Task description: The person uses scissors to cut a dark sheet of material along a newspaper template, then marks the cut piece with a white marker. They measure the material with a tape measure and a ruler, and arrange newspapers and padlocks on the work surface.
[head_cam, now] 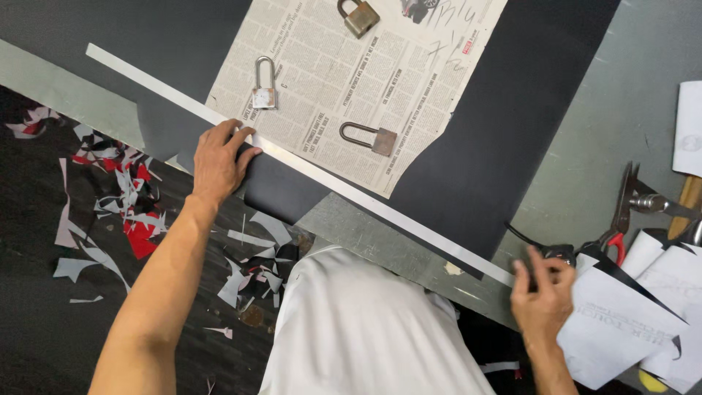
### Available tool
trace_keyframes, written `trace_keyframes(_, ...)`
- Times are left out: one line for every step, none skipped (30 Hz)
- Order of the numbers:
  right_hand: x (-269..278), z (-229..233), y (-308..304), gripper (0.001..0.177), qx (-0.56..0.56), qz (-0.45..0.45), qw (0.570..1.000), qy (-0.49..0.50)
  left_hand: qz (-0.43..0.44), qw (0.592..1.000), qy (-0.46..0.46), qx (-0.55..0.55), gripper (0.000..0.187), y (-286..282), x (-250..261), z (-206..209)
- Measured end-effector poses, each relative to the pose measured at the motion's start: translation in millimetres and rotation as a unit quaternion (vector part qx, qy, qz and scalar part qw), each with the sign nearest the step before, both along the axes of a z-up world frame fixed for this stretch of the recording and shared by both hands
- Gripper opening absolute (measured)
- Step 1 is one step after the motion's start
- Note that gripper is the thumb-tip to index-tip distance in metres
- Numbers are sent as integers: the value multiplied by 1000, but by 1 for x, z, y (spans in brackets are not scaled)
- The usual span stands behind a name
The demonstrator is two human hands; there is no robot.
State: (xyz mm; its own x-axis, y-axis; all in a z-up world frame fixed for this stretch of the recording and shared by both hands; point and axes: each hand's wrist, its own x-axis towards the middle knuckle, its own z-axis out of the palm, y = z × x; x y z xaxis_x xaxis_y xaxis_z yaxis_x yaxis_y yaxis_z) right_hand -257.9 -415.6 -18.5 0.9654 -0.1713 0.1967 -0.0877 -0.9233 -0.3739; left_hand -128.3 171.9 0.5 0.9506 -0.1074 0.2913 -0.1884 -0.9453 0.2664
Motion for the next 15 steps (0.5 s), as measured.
trace_keyframes(-2,0,8,35,19,19,999,39,1,1000,-9,2,37,1,0,1)
trace_keyframes(-6,1,13,36,35,35,996,79,-2,1000,-16,1,38,-2,1,-1)
trace_keyframes(-8,1,17,37,24,46,996,69,-1,1000,-19,0,38,-4,3,-3)
trace_keyframes(-8,1,21,37,13,61,996,60,3,1000,-21,0,37,-6,2,-5)
trace_keyframes(-8,0,24,38,2,76,996,51,7,1000,-23,0,37,-7,2,-6)
trace_keyframes(-6,-1,26,35,3,77,996,34,11,1000,-19,-2,37,-5,-2,-7)
trace_keyframes(-3,-2,28,32,3,77,997,18,16,1000,-16,-4,37,-3,-5,-7)
trace_keyframes(-4,-2,28,29,1,73,997,2,15,1000,-12,-8,37,-3,-7,-8)
trace_keyframes(-5,-3,27,28,11,72,997,2,17,1000,-17,-5,37,-3,-9,-9)
trace_keyframes(-3,-4,26,27,19,67,998,-2,13,1000,-27,-4,37,-5,-5,-11)
trace_keyframes(-2,-4,25,26,27,61,998,-7,10,999,-36,-3,36,-7,-1,-12)
trace_keyframes(-1,-5,24,26,28,62,998,-14,10,999,-37,-6,37,-7,-1,-12)
trace_keyframes(0,-6,25,25,30,62,997,-20,10,999,-38,-9,37,-7,0,-12)
trace_keyframes(-1,-6,25,25,32,66,997,-25,13,999,-37,-12,37,-7,-3,-12)
trace_keyframes(-2,-7,26,25,33,72,997,-23,16,999,-36,-11,37,-6,-6,-12)
